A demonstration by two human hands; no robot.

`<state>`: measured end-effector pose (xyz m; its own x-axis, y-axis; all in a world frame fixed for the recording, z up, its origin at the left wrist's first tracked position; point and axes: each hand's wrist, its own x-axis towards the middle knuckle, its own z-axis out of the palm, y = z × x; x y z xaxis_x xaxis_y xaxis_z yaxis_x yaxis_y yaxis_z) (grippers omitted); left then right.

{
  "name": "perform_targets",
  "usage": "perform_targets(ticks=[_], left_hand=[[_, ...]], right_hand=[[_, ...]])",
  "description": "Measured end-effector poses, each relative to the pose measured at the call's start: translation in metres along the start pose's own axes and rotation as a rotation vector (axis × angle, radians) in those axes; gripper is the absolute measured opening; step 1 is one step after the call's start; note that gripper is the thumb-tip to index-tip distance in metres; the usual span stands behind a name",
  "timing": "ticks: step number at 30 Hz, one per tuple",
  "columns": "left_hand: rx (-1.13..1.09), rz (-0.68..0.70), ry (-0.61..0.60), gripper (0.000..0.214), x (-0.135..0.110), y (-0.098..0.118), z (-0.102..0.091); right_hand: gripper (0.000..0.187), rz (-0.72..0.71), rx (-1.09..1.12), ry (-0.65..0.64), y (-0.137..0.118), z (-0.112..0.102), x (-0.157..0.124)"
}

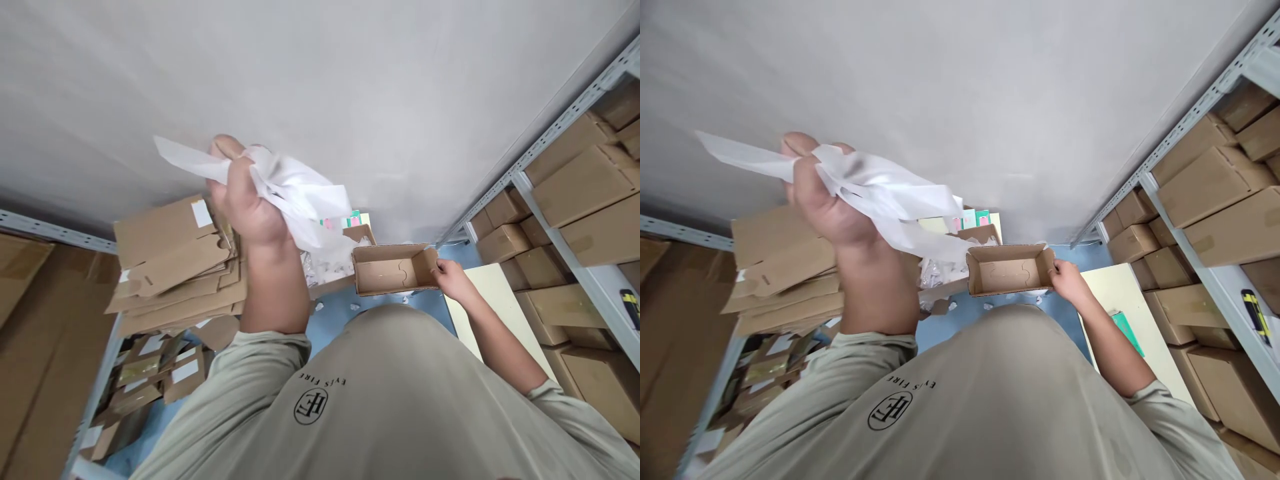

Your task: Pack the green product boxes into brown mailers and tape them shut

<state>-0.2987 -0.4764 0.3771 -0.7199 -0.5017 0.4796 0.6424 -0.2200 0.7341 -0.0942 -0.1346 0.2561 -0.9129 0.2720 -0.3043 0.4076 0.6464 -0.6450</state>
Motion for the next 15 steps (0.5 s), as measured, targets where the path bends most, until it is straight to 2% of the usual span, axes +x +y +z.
perform_targets(ticks=[3,6,10,12,15], left_hand=[[-0.010,-0.066,-0.039,0.030,-0.028,0.020,0.019],[0.018,-0.101,-0.119,0.031,-0.058,0.028,0.036],[0.315,-0.259,-0.348,0.028,-0.096,0.029,0.059],[0.386,-0.288,-0.391,0.028,-0.096,0.026,0.066],[0.302,-0.124,-0.276,0.043,-0.060,0.018,0.065]], right_hand=[[0.028,0.090,0.115,-0.074,-0.013,0.007,0.005],[0.026,0.101,0.178,-0.115,-0.020,0.012,0.008],[0.025,0.073,0.188,-0.107,-0.021,0.014,0.012],[0.026,0.073,0.188,-0.094,-0.019,0.015,0.013],[0.030,0.065,0.193,-0.098,-0.014,0.017,0.016]])
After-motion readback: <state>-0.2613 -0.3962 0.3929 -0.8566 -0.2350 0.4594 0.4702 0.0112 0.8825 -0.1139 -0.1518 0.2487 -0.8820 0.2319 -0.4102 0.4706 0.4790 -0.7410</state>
